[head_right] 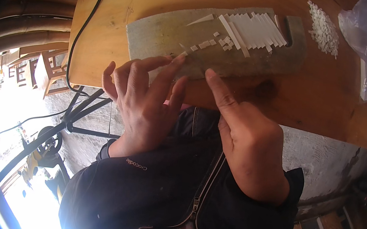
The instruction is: The person uses a knife to cut a small rectangular piece of light-colored wood into thin strips and then into small cubes on a wooden cutting board. The cut pieces accumulate on the board as the person continues cutting.
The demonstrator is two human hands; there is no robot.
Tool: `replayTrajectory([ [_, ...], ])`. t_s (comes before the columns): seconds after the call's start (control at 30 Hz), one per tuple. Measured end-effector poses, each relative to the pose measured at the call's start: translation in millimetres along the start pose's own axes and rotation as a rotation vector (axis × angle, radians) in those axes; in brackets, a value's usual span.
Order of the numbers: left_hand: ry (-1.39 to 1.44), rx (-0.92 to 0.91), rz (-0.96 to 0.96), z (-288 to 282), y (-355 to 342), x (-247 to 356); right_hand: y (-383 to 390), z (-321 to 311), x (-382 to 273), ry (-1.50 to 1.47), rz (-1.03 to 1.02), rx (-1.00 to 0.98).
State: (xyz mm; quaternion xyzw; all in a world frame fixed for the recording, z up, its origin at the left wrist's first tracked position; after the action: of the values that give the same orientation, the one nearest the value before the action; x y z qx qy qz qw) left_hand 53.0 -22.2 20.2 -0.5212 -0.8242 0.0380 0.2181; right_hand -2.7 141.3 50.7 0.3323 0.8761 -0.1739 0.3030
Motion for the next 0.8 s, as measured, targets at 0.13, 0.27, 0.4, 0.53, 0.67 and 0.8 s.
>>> replayTrajectory([
  [0.13,0.008,-0.003,0.005,-0.6,-0.5,0.1,2.0,3.9,1.3,0.037,-0.07,-0.009],
  [0.27,0.026,0.01,0.021,-0.4,-1.0,-0.3,2.0,2.6,-0.6,0.084,-0.066,-0.03],
  [0.4,0.025,0.029,0.017,-0.3,1.5,-2.0,0.4,2.9,-7.3,0.183,-0.058,-0.066],
  [0.53,0.028,0.04,0.02,-1.4,2.7,-3.6,0.9,4.2,-4.2,0.19,-0.07,-0.039],
  [0.67,0.039,0.037,0.033,-2.8,1.0,-4.4,0.3,1.2,-1.6,0.082,-0.075,0.003],
  [0.8,0.033,0.055,0.035,-2.5,2.8,-4.9,2.9,2.9,-3.2,0.058,-0.092,-0.004],
])
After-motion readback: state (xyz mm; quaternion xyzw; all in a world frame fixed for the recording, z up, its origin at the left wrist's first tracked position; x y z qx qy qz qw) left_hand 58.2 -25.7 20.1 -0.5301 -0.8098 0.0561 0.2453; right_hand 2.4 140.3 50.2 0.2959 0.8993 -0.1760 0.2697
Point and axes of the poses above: each hand's wrist, its own y-axis away from the middle knuckle, its own z-axis out of the palm, x = y × z, the point moved 4 cm from there along -y, towards the middle knuckle, and after that the axes turned 14 degrees about -z, right-handed, at the moved point
